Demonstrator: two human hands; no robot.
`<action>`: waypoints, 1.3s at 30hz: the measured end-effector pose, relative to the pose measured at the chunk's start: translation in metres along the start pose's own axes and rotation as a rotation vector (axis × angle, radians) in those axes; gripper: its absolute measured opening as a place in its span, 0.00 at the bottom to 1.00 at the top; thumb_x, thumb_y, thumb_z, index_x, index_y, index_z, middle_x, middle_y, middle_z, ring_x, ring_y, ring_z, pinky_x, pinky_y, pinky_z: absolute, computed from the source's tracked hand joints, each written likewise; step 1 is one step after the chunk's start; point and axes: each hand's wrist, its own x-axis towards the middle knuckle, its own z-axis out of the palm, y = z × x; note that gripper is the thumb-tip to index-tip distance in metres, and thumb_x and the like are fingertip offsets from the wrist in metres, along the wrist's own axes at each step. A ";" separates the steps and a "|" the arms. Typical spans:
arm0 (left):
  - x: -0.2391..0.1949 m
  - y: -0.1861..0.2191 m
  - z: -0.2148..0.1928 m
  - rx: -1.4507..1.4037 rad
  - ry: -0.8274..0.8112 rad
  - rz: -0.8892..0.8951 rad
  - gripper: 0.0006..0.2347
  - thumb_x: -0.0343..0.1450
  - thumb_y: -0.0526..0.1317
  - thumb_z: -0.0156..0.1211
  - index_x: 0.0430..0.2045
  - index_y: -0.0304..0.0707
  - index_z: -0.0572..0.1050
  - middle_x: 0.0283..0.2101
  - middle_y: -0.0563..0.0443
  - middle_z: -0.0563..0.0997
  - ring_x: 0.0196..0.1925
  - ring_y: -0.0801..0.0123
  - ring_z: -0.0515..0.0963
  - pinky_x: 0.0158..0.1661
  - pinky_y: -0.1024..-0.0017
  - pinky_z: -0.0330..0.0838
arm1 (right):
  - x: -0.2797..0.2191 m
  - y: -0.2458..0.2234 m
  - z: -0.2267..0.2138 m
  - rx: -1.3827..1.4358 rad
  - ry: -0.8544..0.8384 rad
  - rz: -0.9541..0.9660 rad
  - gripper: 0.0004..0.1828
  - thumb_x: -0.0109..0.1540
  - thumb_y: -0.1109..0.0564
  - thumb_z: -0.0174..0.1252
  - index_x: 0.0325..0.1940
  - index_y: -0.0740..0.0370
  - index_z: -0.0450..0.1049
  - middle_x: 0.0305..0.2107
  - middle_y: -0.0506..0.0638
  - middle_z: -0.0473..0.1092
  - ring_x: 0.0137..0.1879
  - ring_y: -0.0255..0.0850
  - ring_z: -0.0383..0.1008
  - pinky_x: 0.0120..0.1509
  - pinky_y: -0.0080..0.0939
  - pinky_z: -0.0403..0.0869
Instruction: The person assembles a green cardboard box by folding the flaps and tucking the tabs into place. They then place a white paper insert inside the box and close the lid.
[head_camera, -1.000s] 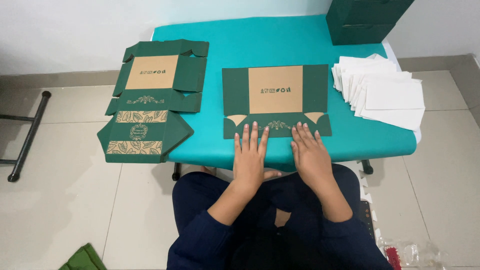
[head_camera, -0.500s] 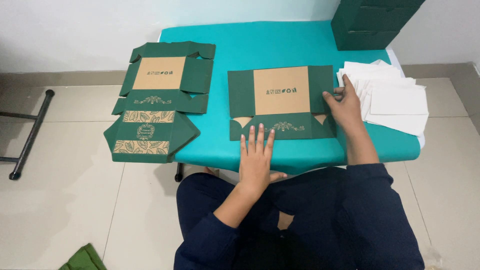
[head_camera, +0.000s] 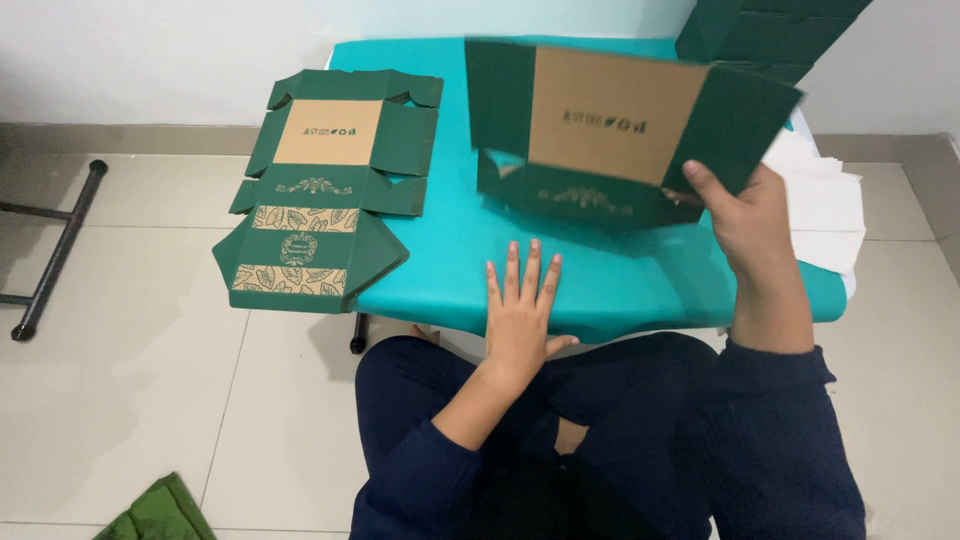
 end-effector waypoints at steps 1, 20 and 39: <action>0.000 0.001 0.000 0.138 0.030 -0.013 0.54 0.51 0.70 0.61 0.67 0.43 0.44 0.71 0.36 0.42 0.72 0.39 0.39 0.64 0.39 0.38 | -0.006 0.000 -0.006 -0.223 0.074 -0.251 0.06 0.66 0.59 0.57 0.44 0.65 0.72 0.36 0.55 0.72 0.42 0.43 0.74 0.45 0.43 0.72; -0.032 -0.098 -0.020 -0.457 0.618 -0.010 0.15 0.65 0.31 0.51 0.46 0.45 0.68 0.52 0.53 0.72 0.56 0.60 0.72 0.55 0.58 0.66 | -0.073 0.091 0.134 -1.309 -0.278 -0.729 0.25 0.56 0.52 0.58 0.54 0.68 0.70 0.46 0.68 0.71 0.54 0.58 0.72 0.63 0.55 0.65; -0.002 -0.112 -0.037 -0.629 0.415 -0.305 0.10 0.74 0.32 0.43 0.48 0.36 0.68 0.50 0.41 0.75 0.60 0.47 0.68 0.58 0.46 0.62 | -0.083 0.076 0.142 -1.417 -0.406 -0.424 0.34 0.67 0.40 0.37 0.67 0.69 0.57 0.61 0.70 0.57 0.68 0.62 0.55 0.62 0.72 0.56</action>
